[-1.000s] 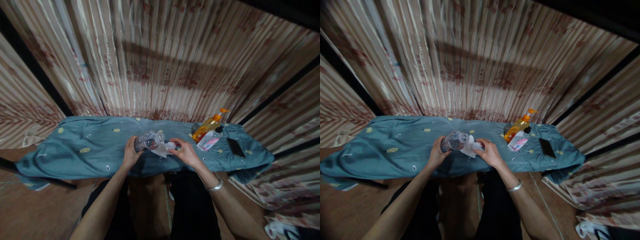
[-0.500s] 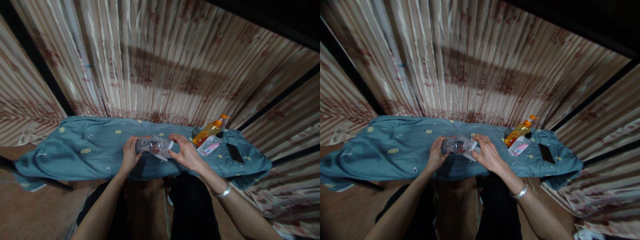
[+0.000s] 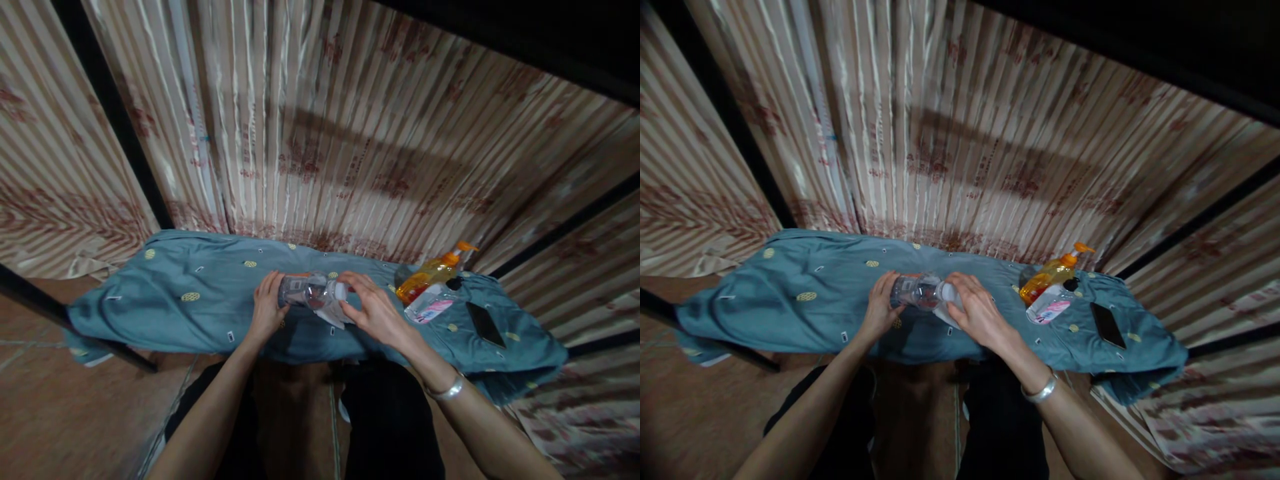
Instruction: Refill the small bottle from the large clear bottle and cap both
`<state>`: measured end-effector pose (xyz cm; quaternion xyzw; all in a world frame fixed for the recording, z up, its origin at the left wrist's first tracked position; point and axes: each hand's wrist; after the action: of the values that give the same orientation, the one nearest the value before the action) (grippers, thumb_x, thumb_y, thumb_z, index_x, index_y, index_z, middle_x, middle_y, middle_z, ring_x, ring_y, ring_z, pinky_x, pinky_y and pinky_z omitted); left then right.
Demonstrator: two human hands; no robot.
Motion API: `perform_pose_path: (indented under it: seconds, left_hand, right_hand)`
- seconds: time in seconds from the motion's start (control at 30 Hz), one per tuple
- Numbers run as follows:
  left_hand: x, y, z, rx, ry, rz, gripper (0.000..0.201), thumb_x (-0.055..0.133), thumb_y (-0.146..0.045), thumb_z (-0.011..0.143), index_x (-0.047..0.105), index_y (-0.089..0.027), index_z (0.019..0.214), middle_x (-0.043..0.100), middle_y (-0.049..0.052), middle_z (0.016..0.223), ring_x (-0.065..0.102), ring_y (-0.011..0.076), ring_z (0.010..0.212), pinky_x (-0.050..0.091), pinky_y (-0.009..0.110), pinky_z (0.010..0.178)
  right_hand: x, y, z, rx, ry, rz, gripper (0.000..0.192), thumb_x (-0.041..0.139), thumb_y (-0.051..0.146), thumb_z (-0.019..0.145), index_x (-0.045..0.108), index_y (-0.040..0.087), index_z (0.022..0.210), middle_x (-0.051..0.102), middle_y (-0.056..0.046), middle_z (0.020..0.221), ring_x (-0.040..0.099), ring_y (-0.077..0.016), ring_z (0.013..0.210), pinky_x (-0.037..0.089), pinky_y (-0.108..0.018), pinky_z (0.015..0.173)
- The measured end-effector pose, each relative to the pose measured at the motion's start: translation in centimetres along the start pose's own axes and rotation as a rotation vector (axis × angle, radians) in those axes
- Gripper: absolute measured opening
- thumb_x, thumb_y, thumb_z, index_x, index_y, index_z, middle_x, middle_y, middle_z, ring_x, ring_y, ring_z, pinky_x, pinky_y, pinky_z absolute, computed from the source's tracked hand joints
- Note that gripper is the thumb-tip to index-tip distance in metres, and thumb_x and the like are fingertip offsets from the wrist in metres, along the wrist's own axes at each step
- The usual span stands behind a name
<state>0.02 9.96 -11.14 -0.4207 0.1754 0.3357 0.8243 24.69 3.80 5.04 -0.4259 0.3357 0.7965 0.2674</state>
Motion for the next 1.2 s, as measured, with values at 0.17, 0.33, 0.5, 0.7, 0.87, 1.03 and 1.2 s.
perform_pose_path:
  seconds: [0.17, 0.33, 0.5, 0.7, 0.87, 1.03, 1.2]
  left_hand:
    - [-0.1, 0.0, 0.1, -0.008, -0.001, -0.012, 0.078, 0.069, -0.009, 0.068, 0.045, -0.024, 0.14, 0.052, 0.015, 0.148, 0.047, 0.0351, 0.141, 0.035, 0.056, 0.116]
    - [0.0, 0.0, 0.1, -0.022, 0.001, -0.034, 0.077, 0.07, -0.01, 0.066, 0.047, -0.024, 0.138, 0.054, 0.015, 0.145, 0.049, 0.0355, 0.138, 0.039, 0.056, 0.113]
    - [0.2, -0.1, 0.1, -0.028, 0.015, -0.059, 0.078, 0.072, -0.01, 0.064, 0.048, -0.024, 0.138, 0.056, 0.014, 0.141, 0.052, 0.0339, 0.135, 0.042, 0.054, 0.112]
    - [0.3, -0.1, 0.1, -0.047, 0.021, -0.068, 0.077, 0.072, -0.011, 0.064, 0.049, -0.024, 0.137, 0.057, 0.013, 0.141, 0.051, 0.0341, 0.135, 0.044, 0.053, 0.11]
    - [0.3, -0.2, 0.2, -0.062, 0.015, -0.066, 0.077, 0.073, -0.012, 0.065, 0.049, -0.023, 0.138, 0.055, 0.015, 0.143, 0.049, 0.0361, 0.137, 0.04, 0.057, 0.112]
    - [0.3, -0.2, 0.2, -0.07, 0.019, -0.071, 0.078, 0.073, -0.013, 0.066, 0.048, -0.023, 0.139, 0.054, 0.015, 0.144, 0.047, 0.0362, 0.139, 0.04, 0.057, 0.112]
    - [0.4, -0.2, 0.2, -0.086, 0.014, -0.068, 0.076, 0.073, -0.013, 0.066, 0.048, -0.022, 0.137, 0.056, 0.015, 0.141, 0.05, 0.0362, 0.135, 0.044, 0.056, 0.109]
  right_hand:
    - [-0.3, 0.0, 0.4, 0.005, 0.028, -0.02, 0.035, 0.053, 0.024, 0.097, 0.059, 0.019, 0.131, 0.067, -0.014, 0.132, 0.063, -0.0283, 0.124, 0.05, -0.05, 0.109]
    - [-0.3, 0.1, 0.5, 0.002, 0.055, -0.028, 0.037, 0.052, 0.025, 0.1, 0.057, 0.017, 0.136, 0.067, -0.016, 0.135, 0.063, -0.0284, 0.127, 0.052, -0.048, 0.109]
    - [0.0, 0.1, 0.4, -0.051, 0.032, -0.034, 0.039, 0.051, 0.025, 0.1, 0.055, 0.021, 0.139, 0.065, -0.014, 0.136, 0.062, -0.0284, 0.129, 0.051, -0.05, 0.111]
    - [-0.4, -0.1, 0.6, -0.076, 0.051, -0.044, 0.037, 0.05, 0.025, 0.101, 0.056, 0.022, 0.137, 0.066, -0.012, 0.136, 0.062, -0.028, 0.127, 0.051, -0.048, 0.11]
    - [-0.5, -0.5, 1.6, 0.085, 0.096, -0.121, 0.036, 0.053, 0.042, 0.102, 0.065, 0.016, 0.123, 0.077, -0.013, 0.105, 0.075, -0.028, 0.098, 0.058, -0.035, 0.086]
    - [-0.6, 0.3, 2.8, 0.231, 0.164, -0.235, 0.047, 0.049, 0.05, 0.103, 0.062, 0.014, 0.129, 0.077, -0.009, 0.081, 0.077, -0.0292, 0.082, 0.054, -0.032, 0.072]
    - [-1.5, 0.6, 3.0, 0.133, 0.181, -0.171, 0.049, 0.059, 0.048, 0.098, 0.058, 0.016, 0.136, 0.077, -0.011, 0.104, 0.075, -0.0288, 0.096, 0.054, -0.033, 0.082]
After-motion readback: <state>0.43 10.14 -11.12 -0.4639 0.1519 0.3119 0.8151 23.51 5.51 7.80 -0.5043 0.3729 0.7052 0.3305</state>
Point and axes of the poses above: each hand's wrist, its own z-axis towards the middle knuckle, its own x-axis out of the palm, y = z × x
